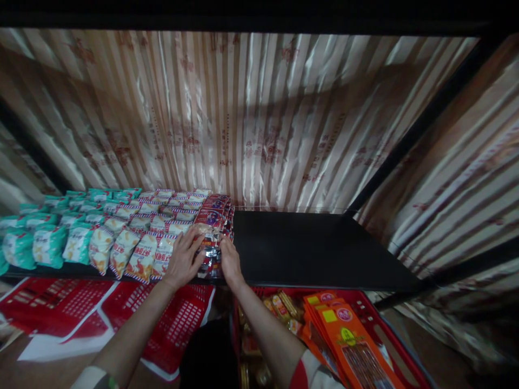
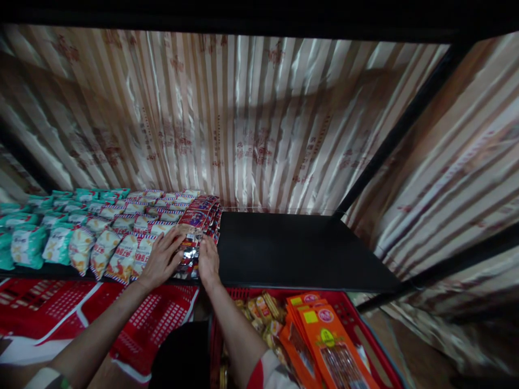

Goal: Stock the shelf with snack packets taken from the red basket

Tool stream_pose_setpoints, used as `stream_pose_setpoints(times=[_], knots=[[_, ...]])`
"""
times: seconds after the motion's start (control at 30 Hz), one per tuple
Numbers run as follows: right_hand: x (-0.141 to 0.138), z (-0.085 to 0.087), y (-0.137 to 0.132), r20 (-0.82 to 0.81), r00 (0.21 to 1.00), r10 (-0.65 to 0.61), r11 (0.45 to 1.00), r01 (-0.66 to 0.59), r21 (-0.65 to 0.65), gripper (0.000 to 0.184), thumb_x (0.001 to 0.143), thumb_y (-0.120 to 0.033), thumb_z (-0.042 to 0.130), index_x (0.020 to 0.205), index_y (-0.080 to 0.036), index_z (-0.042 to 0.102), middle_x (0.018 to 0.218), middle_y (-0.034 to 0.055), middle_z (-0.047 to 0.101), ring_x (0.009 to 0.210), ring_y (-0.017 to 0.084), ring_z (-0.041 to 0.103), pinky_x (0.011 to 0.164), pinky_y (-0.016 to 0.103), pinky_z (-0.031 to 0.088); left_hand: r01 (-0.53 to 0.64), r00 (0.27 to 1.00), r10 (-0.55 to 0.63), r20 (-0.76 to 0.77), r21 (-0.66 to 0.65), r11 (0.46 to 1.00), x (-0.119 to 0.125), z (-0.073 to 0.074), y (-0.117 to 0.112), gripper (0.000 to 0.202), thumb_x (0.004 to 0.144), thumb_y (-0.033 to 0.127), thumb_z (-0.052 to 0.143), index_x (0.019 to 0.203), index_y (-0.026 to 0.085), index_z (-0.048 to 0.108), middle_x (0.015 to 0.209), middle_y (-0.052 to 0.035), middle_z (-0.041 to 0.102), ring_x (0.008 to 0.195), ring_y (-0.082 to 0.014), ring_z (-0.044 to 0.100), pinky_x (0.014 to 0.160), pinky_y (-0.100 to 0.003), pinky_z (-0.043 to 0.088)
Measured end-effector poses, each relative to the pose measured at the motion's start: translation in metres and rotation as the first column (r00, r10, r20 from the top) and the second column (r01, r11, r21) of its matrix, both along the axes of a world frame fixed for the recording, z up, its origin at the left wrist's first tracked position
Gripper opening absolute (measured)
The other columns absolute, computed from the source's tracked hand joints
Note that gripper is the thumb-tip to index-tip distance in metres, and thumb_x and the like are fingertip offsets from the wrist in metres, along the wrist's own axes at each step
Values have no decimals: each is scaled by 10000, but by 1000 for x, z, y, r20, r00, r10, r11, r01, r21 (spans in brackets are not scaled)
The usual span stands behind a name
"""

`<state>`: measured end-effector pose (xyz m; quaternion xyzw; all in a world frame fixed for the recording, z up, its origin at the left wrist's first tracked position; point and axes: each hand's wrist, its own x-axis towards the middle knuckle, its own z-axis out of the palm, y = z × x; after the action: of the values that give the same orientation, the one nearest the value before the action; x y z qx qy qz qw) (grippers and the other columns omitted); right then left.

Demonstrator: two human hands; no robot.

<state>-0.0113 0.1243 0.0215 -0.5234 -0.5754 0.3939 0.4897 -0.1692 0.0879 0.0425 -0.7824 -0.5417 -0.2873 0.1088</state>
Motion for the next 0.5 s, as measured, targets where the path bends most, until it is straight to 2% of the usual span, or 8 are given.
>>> stream_pose_setpoints(times=[0.17,0.27,0.37,0.5], knots=[[2,-4,0,-15,999,33,999,-33,6,556,883,-525,294,1184,-175,603,1281,64,557,1246,177,438,1104,338,254,-12,1000,12,-20,-33,999,0,1,4,408,905,363,343,1229,197,526,1363,-117,473,1298,-234,377,1080,-499,244],[8,-8,4,-31,999,7,1000,-8,-13,588,886,-550,268,1212,-175,583,1299,60,542,1256,169,429,1104,325,252,-17,1000,16,-10,-41,999,-1,3,6,417,917,359,314,1246,189,507,1339,-116,499,1279,-219,401,1082,-494,241],[13,-15,15,-52,997,-50,998,48,-40,629,894,-554,223,1298,-158,497,1364,61,475,1295,160,379,1114,328,227,-31,999,31,9,-44,999,1,11,13,415,929,344,280,1247,194,502,1325,-102,513,1277,-212,400,1081,-488,244],[15,-26,32,-50,993,-108,988,101,-113,672,901,-551,165,1377,-127,381,1428,77,383,1337,157,310,1118,328,205,-60,998,60,-6,-36,998,6,21,31,423,923,377,289,1164,169,567,1311,-128,517,1268,-248,403,1056,-494,283]])
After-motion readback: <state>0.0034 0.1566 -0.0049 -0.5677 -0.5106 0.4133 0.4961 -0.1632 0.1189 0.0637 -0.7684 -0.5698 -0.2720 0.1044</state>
